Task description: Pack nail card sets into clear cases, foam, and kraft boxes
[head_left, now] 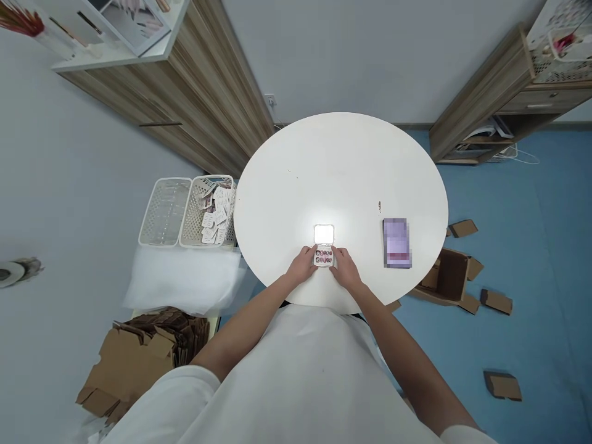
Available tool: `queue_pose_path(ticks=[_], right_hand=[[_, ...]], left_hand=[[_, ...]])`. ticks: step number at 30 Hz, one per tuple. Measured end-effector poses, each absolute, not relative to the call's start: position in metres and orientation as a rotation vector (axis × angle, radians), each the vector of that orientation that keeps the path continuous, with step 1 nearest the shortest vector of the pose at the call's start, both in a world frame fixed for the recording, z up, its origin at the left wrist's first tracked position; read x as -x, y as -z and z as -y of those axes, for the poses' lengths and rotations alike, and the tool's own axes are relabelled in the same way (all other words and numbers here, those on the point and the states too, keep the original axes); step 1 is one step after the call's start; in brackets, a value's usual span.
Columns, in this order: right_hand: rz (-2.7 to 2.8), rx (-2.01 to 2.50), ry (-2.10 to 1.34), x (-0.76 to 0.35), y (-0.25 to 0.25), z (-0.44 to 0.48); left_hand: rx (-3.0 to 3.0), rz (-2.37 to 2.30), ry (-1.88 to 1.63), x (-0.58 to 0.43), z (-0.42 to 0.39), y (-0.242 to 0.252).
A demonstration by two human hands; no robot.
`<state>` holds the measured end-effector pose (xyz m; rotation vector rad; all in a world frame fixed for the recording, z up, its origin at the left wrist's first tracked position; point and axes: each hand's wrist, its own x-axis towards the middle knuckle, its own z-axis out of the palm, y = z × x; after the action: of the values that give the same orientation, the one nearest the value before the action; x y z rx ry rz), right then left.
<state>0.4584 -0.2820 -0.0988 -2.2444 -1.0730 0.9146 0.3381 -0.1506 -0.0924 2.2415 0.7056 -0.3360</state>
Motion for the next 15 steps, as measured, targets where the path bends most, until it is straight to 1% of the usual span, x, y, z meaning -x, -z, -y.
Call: queue_pose_path(ticks=[5,11,15], right_hand=[[1.026,2.184,-0.927,-0.454,0.1,0.285],[0.668,2.028,-1.024,-0.446,0.105,0.287],[0.562,1.965,-1.023,-0.44,0.102,0.286]], left_hand=[[-2.061,-0.806,0.177,-0.331,0.163,0.095],[-1.695,-1.03,0.009,-0.325,0.175,0.099],[-1.573,-1.077,-0.095,-0.321,0.177,0.096]])
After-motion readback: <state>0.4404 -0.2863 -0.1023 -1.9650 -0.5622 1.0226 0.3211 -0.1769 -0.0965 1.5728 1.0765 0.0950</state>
